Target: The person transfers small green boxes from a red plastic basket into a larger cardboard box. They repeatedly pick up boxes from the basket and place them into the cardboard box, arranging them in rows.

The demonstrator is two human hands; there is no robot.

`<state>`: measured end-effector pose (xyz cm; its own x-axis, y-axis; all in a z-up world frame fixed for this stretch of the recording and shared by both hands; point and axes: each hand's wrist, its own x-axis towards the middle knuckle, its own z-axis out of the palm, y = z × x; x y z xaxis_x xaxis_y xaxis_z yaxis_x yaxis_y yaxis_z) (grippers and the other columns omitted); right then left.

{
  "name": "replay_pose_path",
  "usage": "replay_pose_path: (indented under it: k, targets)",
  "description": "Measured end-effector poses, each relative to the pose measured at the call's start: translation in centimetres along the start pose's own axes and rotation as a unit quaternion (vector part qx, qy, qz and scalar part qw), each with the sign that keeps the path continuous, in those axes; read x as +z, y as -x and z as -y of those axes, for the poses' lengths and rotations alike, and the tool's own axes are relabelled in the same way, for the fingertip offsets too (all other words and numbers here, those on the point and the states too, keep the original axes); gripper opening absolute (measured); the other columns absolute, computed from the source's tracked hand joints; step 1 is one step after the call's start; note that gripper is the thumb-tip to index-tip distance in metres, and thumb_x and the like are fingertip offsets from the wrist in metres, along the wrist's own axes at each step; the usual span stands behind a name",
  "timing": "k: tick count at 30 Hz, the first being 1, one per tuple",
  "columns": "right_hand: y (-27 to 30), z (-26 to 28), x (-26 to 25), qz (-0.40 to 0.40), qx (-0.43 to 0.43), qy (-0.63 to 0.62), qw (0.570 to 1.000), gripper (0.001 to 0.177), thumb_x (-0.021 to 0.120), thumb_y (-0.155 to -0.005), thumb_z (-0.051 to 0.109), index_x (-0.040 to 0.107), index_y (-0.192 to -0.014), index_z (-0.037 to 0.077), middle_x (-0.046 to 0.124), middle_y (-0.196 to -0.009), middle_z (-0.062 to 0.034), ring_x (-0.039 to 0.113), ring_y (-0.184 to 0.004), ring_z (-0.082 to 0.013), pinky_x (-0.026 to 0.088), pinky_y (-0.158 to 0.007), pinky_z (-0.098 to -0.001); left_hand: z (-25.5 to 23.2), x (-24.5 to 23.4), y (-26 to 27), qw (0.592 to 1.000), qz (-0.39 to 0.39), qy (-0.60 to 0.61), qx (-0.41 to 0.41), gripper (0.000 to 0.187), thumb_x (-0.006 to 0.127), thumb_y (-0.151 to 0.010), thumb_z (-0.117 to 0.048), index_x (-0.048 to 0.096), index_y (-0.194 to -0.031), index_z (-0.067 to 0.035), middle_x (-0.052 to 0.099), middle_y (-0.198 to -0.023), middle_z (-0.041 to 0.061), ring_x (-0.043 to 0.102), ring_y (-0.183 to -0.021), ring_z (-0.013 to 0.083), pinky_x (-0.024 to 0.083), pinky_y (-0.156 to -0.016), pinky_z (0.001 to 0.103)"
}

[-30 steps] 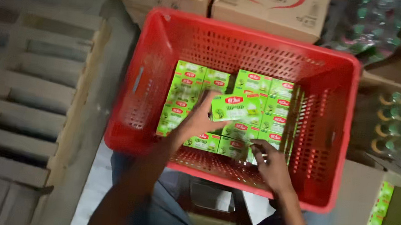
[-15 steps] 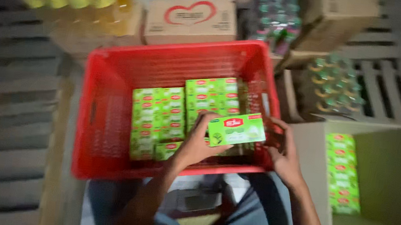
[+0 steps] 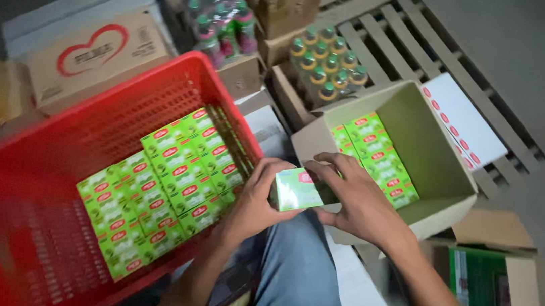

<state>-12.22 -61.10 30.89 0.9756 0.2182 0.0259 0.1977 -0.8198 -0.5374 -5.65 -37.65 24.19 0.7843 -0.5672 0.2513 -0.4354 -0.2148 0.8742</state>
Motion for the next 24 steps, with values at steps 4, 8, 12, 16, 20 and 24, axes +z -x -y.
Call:
replay_pose_path:
  k: [4,8,12,16,20,24]
  targets:
    - [1.3,-4.3,1.5,0.013,0.000,0.120,0.993,0.073,0.091,-0.071,0.037,0.064,-0.137,0.021,0.060,-0.134,-0.0031,0.056,-0.130,-0.0320,0.050,-0.112,-0.0547,0.8,3.2,-1.8,0.999,0.043,-0.010,0.013,0.077,0.098,-0.075,-0.020,0.060,-0.143,-0.015,0.058,-0.132,0.010,0.067,-0.128,0.0420,0.057,-0.105,0.055]
    - [2.2,-8.0,3.6,0.015,0.007,0.098,0.995,0.065,0.091,-0.069,0.042,0.063,-0.121,0.017,0.061,-0.129,-0.0040,0.062,-0.121,-0.0322,0.056,-0.102,-0.0496,0.2,4.2,-2.8,0.996,0.082,-0.020,0.030,0.095,0.098,-0.072,-0.012,0.049,-0.154,-0.008,0.056,-0.136,0.021,0.062,-0.133,0.0492,0.053,-0.108,0.060]
    - [2.4,-11.5,3.2,0.054,0.054,0.071,0.995,0.075,0.097,-0.072,0.038,0.065,-0.133,0.009,0.063,-0.136,-0.0168,0.063,-0.126,-0.0414,0.056,-0.110,-0.0530,2.7,4.2,-3.1,0.985,0.121,-0.117,0.037,0.106,0.095,-0.077,-0.011,0.039,-0.166,-0.014,0.051,-0.146,0.022,0.064,-0.129,0.0510,0.059,-0.100,0.063]
    - [2.8,-17.7,3.8,0.001,0.192,0.023,0.981,0.086,0.100,-0.072,0.037,0.062,-0.146,0.015,0.063,-0.134,-0.0179,0.063,-0.126,-0.0436,0.054,-0.112,-0.0581,2.2,4.3,-3.0,0.959,0.164,-0.228,0.024,0.078,0.082,-0.096,-0.013,0.041,-0.162,-0.015,0.055,-0.141,0.020,0.070,-0.123,0.0425,0.065,-0.092,0.055]
    - [3.7,-27.6,8.9,-0.024,0.231,0.191,0.954,0.090,0.097,-0.071,0.046,0.060,-0.152,0.032,0.059,-0.135,-0.0040,0.061,-0.123,-0.0325,0.054,-0.111,-0.0513,3.1,4.9,-3.2,0.947,0.167,-0.273,0.024,0.071,0.079,-0.099,-0.017,0.041,-0.159,-0.017,0.058,-0.143,0.022,0.071,-0.123,0.0442,0.065,-0.091,0.058]
    - [3.7,-31.6,13.2,0.090,0.272,0.209,0.935,0.048,0.083,-0.090,0.034,0.065,-0.134,0.041,0.057,-0.135,0.0008,0.055,-0.136,-0.0289,0.043,-0.121,-0.0581,5.0,5.9,-2.1,0.944,0.117,-0.300,0.066,0.074,0.085,-0.092,-0.024,0.052,-0.159,-0.022,0.062,-0.138,0.011,0.074,-0.116,0.0350,0.066,-0.088,0.048]
